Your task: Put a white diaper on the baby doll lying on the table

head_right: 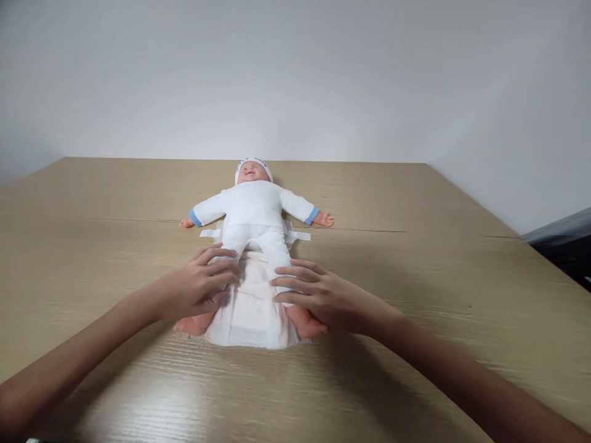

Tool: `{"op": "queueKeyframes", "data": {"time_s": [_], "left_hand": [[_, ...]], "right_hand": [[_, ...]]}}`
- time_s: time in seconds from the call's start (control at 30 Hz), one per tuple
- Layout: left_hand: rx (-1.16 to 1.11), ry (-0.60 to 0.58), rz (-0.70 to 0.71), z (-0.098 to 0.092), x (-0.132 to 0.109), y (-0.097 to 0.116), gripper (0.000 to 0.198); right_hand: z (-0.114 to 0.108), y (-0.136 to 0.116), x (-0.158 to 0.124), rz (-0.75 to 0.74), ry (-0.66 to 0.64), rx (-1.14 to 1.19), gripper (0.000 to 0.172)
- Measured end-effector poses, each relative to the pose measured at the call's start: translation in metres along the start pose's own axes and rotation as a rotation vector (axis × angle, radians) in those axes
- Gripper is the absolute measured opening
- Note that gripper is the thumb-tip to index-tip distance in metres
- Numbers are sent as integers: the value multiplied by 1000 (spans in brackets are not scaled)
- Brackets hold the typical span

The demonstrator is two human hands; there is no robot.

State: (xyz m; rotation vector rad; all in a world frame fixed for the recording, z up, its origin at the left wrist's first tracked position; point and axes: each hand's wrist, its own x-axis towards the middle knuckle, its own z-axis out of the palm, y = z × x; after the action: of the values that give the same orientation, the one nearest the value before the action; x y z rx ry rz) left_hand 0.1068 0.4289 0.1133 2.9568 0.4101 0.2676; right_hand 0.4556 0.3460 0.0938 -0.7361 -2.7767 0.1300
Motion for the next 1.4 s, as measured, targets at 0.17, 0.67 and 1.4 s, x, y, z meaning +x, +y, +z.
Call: {"op": "queueKeyframes", "data": {"time_s": [0.17,0.67,1.4], "left_hand": [[2,-13,-47,2,4,8,24],[-179,-93,-83,-6,-6,6,68],[-632,497,-500,10,28,-43,32]], "right_hand": [[-15,-17,11,137,-41,112,48],[22,-49,28,323,323,-65,46],[-15,45,91,673,541,545,20]]}}
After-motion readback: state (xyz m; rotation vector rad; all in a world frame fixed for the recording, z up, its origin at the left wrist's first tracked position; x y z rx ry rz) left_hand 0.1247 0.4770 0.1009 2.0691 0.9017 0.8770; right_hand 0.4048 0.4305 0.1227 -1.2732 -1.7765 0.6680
